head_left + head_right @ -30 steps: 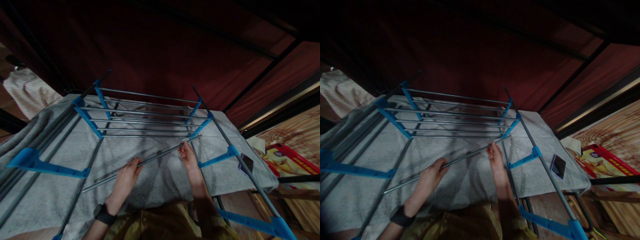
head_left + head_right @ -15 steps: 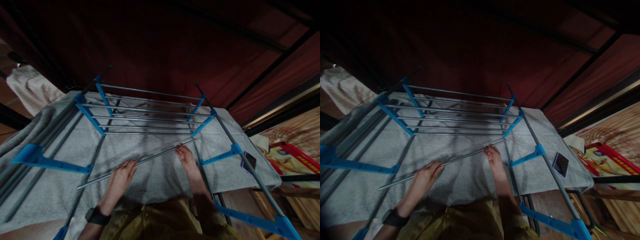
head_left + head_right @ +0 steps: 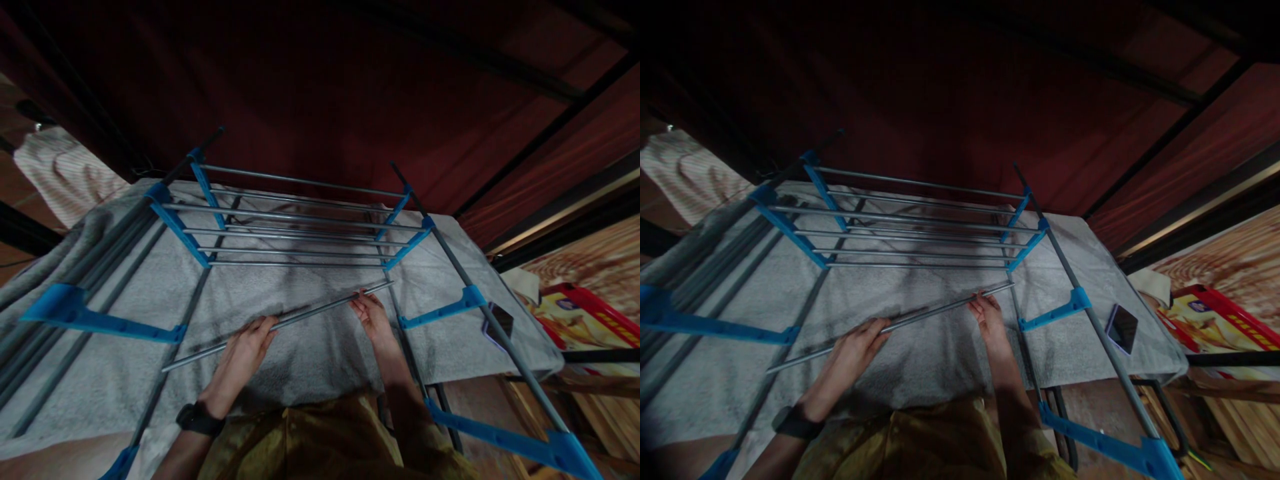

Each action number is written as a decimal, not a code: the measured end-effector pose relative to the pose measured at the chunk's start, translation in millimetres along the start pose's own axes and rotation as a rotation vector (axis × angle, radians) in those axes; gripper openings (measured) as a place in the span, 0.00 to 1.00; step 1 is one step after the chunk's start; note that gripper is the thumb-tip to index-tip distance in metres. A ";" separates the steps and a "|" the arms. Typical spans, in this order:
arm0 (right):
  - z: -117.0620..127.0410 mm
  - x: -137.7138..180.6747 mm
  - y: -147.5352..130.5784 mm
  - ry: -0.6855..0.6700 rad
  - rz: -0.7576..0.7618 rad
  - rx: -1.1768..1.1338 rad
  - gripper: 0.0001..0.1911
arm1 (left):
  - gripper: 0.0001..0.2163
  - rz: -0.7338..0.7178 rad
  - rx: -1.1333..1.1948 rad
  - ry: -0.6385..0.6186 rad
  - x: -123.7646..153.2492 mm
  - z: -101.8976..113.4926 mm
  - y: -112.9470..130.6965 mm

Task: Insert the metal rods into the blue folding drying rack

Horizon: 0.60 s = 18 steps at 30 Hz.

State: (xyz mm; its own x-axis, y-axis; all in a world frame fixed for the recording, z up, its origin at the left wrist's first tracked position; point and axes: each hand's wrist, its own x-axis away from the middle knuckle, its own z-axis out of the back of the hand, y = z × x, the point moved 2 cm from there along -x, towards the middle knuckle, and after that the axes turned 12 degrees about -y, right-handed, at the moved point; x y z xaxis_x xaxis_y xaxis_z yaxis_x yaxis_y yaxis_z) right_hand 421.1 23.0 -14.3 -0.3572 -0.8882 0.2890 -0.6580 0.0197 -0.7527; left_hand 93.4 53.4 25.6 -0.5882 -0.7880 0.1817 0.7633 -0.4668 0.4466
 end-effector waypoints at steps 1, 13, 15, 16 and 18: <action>1.4 -1.1 -0.8 0.012 -0.001 -0.002 0.11 | 0.14 -0.010 -0.011 -0.002 -1.2 0.8 1.3; 70.7 -21.9 -16.5 0.128 -0.028 0.079 0.06 | 0.16 -0.016 -0.244 -0.054 -7.0 8.8 27.6; 85.5 -30.9 -16.7 0.189 -0.056 0.120 0.04 | 0.15 -0.001 -0.271 -0.057 -7.0 12.6 27.6; 90.6 -33.9 -16.0 0.212 -0.076 0.134 0.02 | 0.15 0.007 -0.271 -0.050 -6.7 13.9 27.1; 95.6 -36.5 -14.5 0.229 -0.071 0.135 0.03 | 0.16 0.023 -0.245 -0.013 -6.4 14.9 25.2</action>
State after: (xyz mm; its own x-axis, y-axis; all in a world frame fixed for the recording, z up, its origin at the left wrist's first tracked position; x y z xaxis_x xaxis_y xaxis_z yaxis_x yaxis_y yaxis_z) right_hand 507.1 11.1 -70.6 -0.4640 -0.7581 0.4584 -0.5978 -0.1139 -0.7935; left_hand 112.4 52.6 48.8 -0.5723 -0.7951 0.2008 0.8174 -0.5337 0.2169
